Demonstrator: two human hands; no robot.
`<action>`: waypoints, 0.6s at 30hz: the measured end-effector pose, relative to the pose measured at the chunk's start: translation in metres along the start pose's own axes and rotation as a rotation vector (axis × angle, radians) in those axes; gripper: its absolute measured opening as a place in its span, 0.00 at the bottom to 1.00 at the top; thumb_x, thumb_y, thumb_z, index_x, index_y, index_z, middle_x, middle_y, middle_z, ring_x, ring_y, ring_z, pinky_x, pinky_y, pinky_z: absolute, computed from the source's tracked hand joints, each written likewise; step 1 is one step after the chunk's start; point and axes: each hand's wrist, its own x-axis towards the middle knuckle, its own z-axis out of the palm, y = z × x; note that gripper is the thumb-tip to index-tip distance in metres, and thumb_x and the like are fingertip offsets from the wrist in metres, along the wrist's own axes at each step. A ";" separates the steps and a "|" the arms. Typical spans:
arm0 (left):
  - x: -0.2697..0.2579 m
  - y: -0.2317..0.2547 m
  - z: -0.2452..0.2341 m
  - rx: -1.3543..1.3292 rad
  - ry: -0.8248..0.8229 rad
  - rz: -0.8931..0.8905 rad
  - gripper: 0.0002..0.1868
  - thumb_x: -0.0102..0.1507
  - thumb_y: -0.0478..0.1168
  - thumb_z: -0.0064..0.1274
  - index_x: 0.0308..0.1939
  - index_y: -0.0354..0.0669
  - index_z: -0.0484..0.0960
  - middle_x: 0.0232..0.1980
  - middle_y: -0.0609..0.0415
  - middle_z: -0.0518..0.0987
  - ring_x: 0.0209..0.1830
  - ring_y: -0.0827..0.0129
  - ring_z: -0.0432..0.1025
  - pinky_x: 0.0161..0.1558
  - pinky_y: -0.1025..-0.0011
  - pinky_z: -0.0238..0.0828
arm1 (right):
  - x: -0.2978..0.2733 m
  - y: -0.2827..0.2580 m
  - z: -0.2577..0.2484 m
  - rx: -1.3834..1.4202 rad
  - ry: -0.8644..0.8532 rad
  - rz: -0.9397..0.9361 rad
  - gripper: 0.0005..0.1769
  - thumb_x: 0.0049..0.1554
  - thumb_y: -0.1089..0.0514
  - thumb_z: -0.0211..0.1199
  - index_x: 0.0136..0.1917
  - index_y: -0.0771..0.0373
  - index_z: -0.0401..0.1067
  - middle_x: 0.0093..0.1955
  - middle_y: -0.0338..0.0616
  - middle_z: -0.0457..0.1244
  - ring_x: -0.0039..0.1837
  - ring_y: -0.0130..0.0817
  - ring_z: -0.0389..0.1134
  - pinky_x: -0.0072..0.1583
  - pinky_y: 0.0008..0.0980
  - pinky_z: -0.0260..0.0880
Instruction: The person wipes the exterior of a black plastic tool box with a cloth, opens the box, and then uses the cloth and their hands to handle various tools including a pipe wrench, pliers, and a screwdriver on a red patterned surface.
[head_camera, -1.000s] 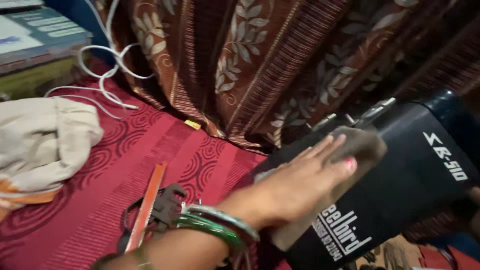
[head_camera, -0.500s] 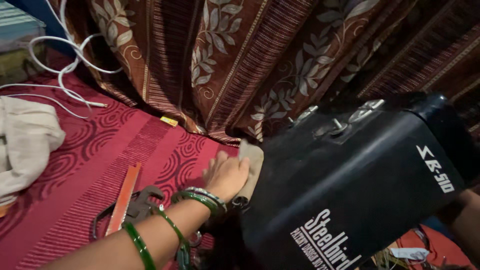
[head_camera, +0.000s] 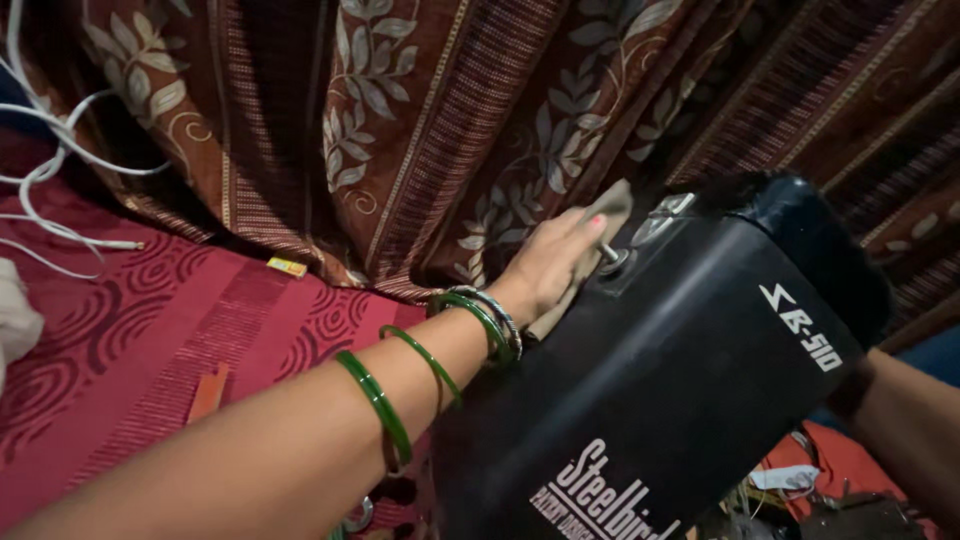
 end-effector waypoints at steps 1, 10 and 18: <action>-0.002 -0.008 -0.002 -0.002 -0.004 0.004 0.23 0.74 0.54 0.43 0.45 0.35 0.77 0.38 0.58 0.73 0.41 0.72 0.65 0.49 0.70 0.67 | -0.003 0.001 0.000 0.000 -0.011 0.003 0.20 0.68 0.44 0.55 0.62 0.60 0.71 0.55 0.40 0.65 0.52 0.33 0.65 0.52 0.34 0.67; -0.104 -0.072 -0.045 0.213 0.119 -0.271 0.27 0.75 0.53 0.47 0.38 0.26 0.74 0.31 0.47 0.69 0.35 0.66 0.63 0.40 0.65 0.67 | -0.009 -0.001 -0.024 -0.008 0.022 0.002 0.19 0.67 0.45 0.55 0.62 0.60 0.72 0.53 0.40 0.65 0.51 0.33 0.65 0.51 0.34 0.67; -0.123 -0.075 -0.077 0.690 0.595 -0.627 0.20 0.69 0.51 0.43 0.46 0.38 0.80 0.49 0.36 0.78 0.50 0.39 0.71 0.51 0.50 0.65 | -0.010 0.004 -0.039 -0.016 0.050 0.003 0.19 0.67 0.45 0.56 0.61 0.60 0.72 0.52 0.39 0.65 0.50 0.33 0.65 0.50 0.34 0.67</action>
